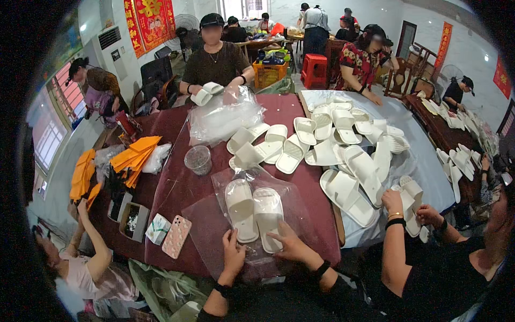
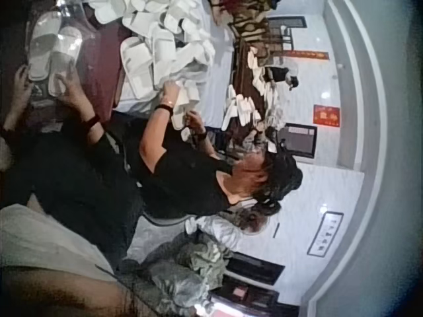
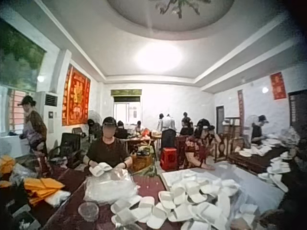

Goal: Packing white slippers into individual plastic bags and then into a larger green bag.

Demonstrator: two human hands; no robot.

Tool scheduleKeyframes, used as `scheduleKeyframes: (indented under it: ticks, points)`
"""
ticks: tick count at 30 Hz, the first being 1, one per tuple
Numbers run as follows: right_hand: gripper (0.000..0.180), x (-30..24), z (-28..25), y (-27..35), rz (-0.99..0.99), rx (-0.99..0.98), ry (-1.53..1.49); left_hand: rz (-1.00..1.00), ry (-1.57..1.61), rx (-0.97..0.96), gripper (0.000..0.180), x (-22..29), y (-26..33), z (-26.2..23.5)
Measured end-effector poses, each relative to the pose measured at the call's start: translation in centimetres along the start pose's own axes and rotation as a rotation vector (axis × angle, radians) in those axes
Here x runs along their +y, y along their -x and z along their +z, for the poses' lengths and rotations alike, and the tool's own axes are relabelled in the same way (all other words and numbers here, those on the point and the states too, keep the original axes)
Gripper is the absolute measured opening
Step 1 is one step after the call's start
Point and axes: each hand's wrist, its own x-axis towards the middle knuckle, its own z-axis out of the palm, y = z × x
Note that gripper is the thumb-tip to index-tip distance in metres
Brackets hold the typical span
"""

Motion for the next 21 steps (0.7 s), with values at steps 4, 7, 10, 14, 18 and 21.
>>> scheduleKeyframes:
  ticks: [4, 7, 10, 14, 18, 21]
  points:
    - [0.061, -0.3, -0.6, 0.2, 0.134, 0.121, 0.092, -0.023, 0.020, -0.153, 0.065, -1.0, 0.4, 0.3]
    - [0.049, -1.2, -0.6, -0.5, 0.221, 0.295, 0.203, 0.095, -0.072, -0.182, 0.068, -1.3, 0.7, 0.5]
    - [0.037, -1.6, 0.1, -1.6, 0.250, 0.361, 0.325, 0.115, -0.159, -0.245, 0.069, 0.1, 1.0, 0.1]
    - [0.020, -1.0, 1.4, -3.0, 0.394, 0.327, 0.502, 0.147, -0.155, -0.284, 0.068, 0.9, 1.0, -0.1]
    - [0.017, -0.5, 1.6, -3.7, 0.331, 0.261, 0.649, 0.170, -0.157, -0.268, 0.068, 0.7, 0.8, -0.1]
    - [0.019, -2.5, 0.9, -3.9, 0.451, 0.184, 0.593, 0.157, -0.158, -0.269, 0.068, 0.9, 0.7, -0.2]
